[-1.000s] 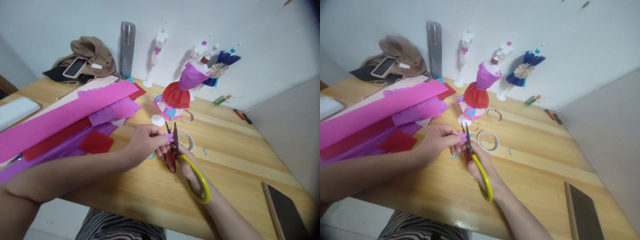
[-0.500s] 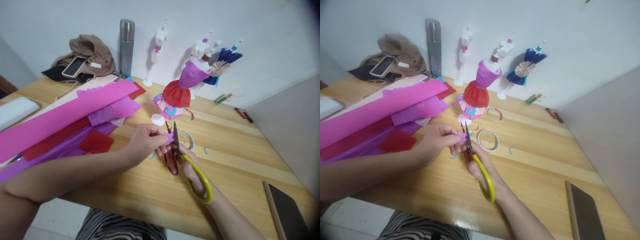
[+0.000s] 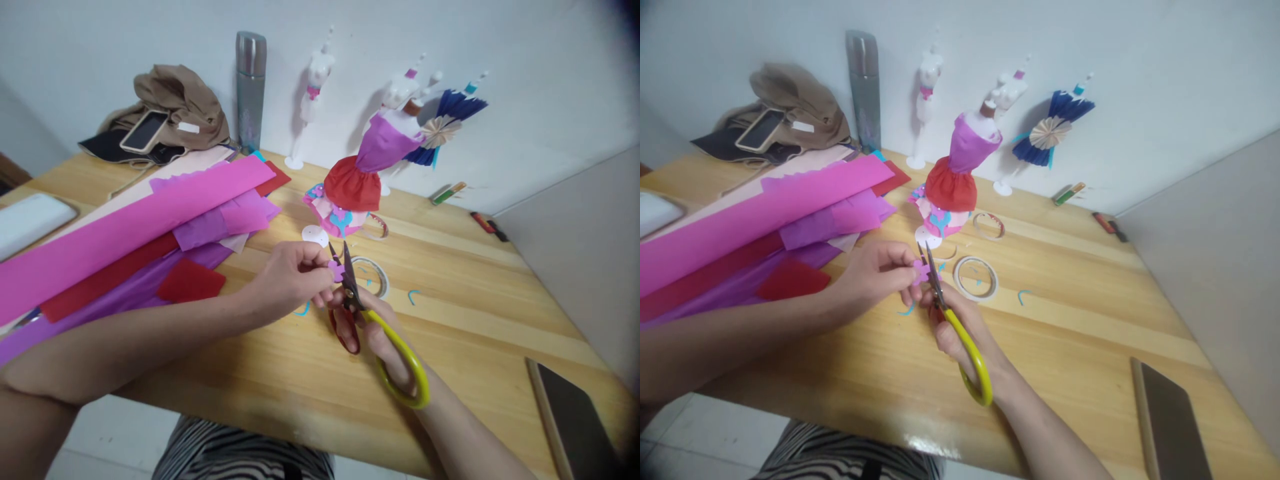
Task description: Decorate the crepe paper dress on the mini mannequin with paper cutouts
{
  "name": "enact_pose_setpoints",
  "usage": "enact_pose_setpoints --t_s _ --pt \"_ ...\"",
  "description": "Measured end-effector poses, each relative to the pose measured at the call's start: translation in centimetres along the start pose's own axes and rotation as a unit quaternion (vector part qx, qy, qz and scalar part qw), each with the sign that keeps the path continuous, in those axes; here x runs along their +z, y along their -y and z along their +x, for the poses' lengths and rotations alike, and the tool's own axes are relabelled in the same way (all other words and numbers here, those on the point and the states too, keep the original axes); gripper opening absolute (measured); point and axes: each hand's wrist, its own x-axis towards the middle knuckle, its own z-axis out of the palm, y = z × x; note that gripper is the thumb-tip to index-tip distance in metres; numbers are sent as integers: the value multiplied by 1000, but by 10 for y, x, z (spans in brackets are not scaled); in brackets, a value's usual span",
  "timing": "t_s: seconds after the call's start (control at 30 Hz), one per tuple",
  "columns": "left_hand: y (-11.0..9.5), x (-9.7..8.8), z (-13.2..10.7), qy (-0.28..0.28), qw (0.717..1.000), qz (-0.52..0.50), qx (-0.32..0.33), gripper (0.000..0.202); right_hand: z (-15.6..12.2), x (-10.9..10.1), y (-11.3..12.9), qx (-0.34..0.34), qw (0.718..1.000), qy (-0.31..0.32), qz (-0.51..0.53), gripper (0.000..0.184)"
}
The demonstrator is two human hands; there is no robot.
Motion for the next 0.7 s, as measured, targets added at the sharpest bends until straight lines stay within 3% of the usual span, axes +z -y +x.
enact_pose_setpoints --t_s 0.43,0.7 --pt "0 -6 4 18 1000 21 -12 16 0 4 10 -10 999 2 49 61" --pt "-1 -10 6 43 998 33 -8 18 -1 3 13 18 998 17 61 61"
